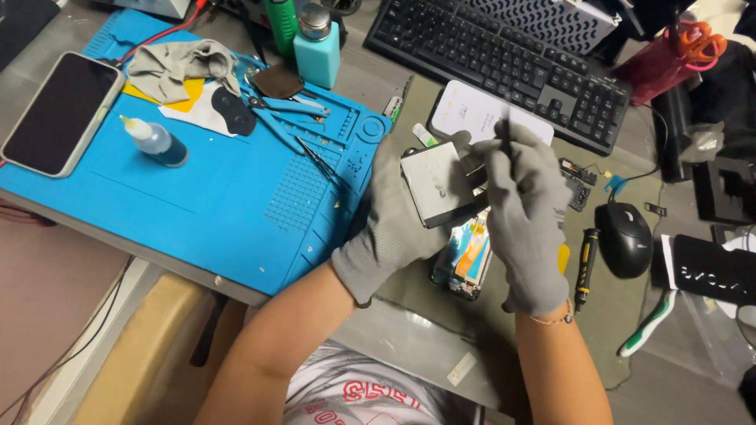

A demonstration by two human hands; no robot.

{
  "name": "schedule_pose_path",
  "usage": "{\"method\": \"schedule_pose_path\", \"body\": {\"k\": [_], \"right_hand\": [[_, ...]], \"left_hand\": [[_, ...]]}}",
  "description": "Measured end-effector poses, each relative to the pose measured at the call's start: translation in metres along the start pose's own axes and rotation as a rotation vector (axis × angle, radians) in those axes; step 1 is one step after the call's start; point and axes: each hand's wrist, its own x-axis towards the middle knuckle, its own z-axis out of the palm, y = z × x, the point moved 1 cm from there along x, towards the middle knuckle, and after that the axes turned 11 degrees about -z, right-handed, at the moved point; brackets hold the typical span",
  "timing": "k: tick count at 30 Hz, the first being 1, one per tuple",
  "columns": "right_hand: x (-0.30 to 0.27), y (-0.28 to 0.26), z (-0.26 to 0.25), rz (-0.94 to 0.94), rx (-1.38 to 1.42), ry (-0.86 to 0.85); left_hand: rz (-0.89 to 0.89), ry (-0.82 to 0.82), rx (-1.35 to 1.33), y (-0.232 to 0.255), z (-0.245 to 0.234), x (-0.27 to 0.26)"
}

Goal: Removing adhesive from a mobile phone battery using a motorized tool during a repair process.

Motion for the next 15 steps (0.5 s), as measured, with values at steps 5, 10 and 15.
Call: {"method": "schedule_pose_path", "body": {"k": [5, 10, 15], "right_hand": [[-0.013, -0.005, -0.025, 0.048, -0.025, 0.100], [-0.033, 0.013, -0.021, 0.094, 0.070, -0.107], [-0.045, 0.018, -0.014, 0.045, -0.115, -0.218]], "left_hand": [[0.179, 0.069, 0.097, 0.013, 0.018, -0.007], [0.303, -0.059, 0.109, 0.020, 0.028, -0.026], [0.258, -0.334, 0.058, 0.025, 0.009, -0.038]]}}
